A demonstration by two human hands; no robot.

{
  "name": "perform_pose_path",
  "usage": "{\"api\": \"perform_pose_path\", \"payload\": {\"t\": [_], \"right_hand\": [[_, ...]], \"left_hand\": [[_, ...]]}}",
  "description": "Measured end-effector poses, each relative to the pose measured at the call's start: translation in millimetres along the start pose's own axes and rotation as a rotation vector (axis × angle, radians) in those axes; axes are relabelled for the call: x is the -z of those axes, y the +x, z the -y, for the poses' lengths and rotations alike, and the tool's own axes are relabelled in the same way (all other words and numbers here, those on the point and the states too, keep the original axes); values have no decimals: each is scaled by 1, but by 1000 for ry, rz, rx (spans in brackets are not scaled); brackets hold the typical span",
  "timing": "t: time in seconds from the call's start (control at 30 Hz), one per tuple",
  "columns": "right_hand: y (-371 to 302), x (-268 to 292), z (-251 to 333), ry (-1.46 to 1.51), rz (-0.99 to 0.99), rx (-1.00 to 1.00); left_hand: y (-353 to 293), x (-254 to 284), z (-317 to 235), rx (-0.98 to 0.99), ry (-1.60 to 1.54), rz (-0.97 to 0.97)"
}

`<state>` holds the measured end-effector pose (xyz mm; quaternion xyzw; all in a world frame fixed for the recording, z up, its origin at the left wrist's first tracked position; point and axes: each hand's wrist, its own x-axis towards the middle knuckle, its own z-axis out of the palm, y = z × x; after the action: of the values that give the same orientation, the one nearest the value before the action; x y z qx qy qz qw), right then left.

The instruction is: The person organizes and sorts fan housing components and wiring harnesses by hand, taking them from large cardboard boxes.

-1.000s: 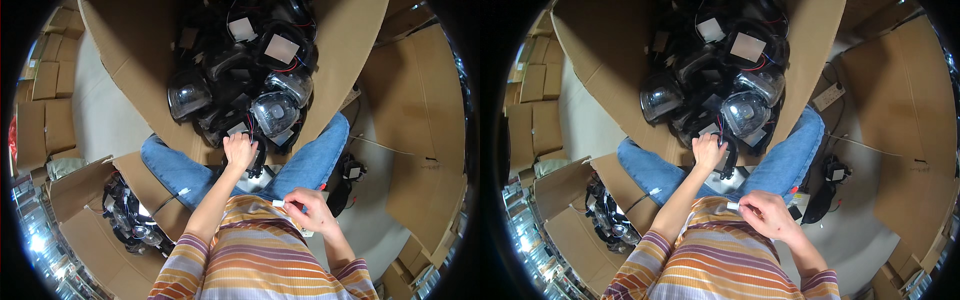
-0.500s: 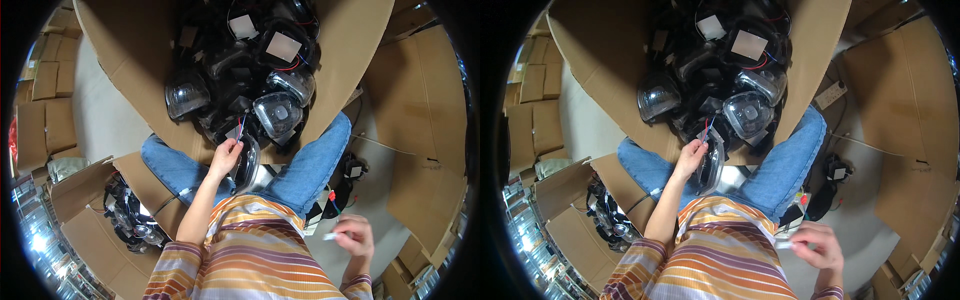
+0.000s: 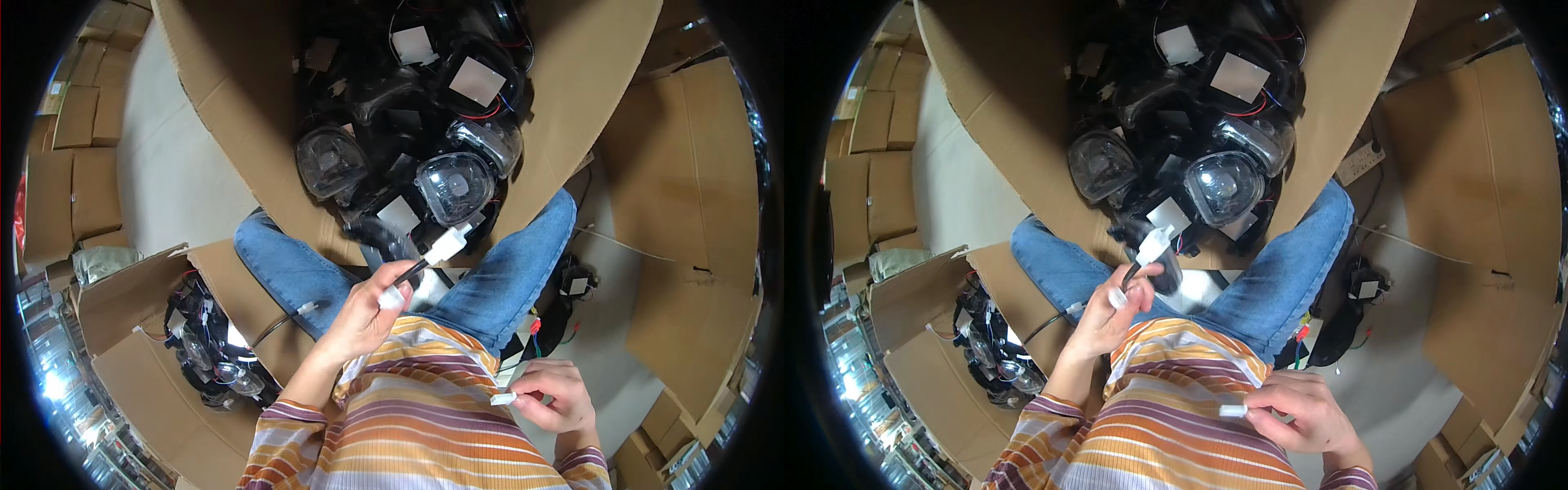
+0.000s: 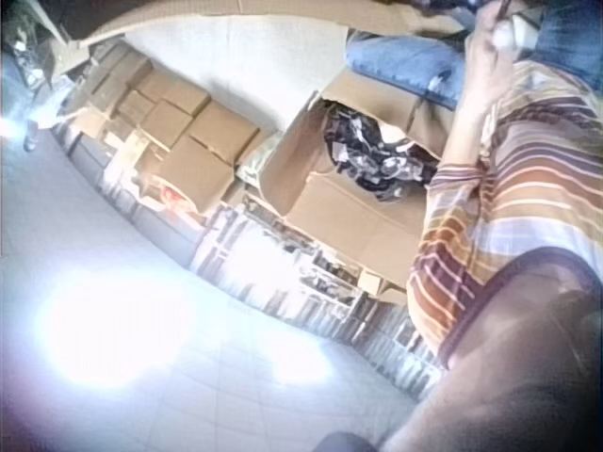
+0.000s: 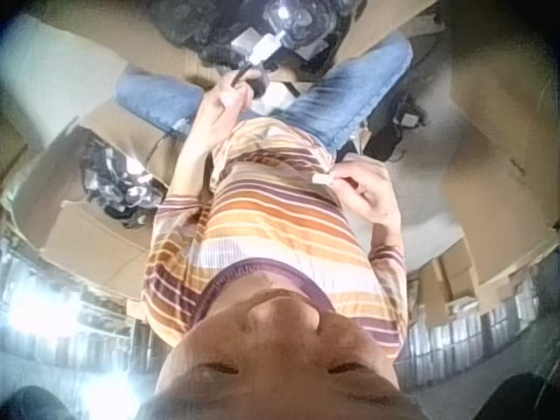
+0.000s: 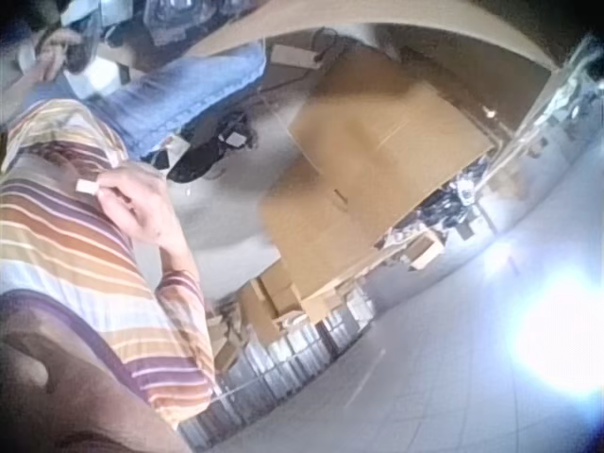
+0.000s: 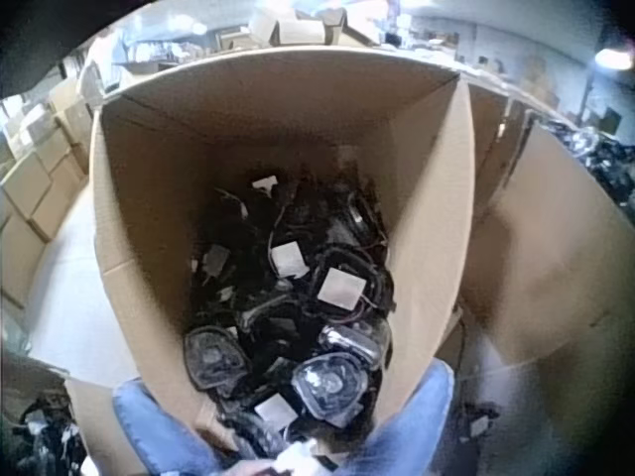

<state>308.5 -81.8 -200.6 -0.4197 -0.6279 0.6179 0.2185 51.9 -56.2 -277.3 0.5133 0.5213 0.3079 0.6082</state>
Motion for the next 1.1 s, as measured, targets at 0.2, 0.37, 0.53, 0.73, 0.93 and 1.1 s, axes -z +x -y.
{"api": "perform_pose_path", "payload": {"t": [0.2, 0.37, 0.53, 0.73, 0.93, 1.1], "right_hand": [[44, -20, 11, 71, -9, 13], [57, -20, 1, 34, -42, -16], [52, -12, -13, 80, -60, -21], [44, -2, -21, 196, -53, -62], [48, -15, -20, 279, 19, -89], [49, -25, -14, 222, 25, -83]], "left_hand": [[-9, 3, -4, -106, 108, 90], [-21, 4, 2, -275, 30, 209], [-19, 14, -3, -387, 173, 300], [-21, 22, -5, -307, 183, 532], [-20, 18, -11, -380, 275, 606], [-19, 14, -14, -386, 345, 612]]}}
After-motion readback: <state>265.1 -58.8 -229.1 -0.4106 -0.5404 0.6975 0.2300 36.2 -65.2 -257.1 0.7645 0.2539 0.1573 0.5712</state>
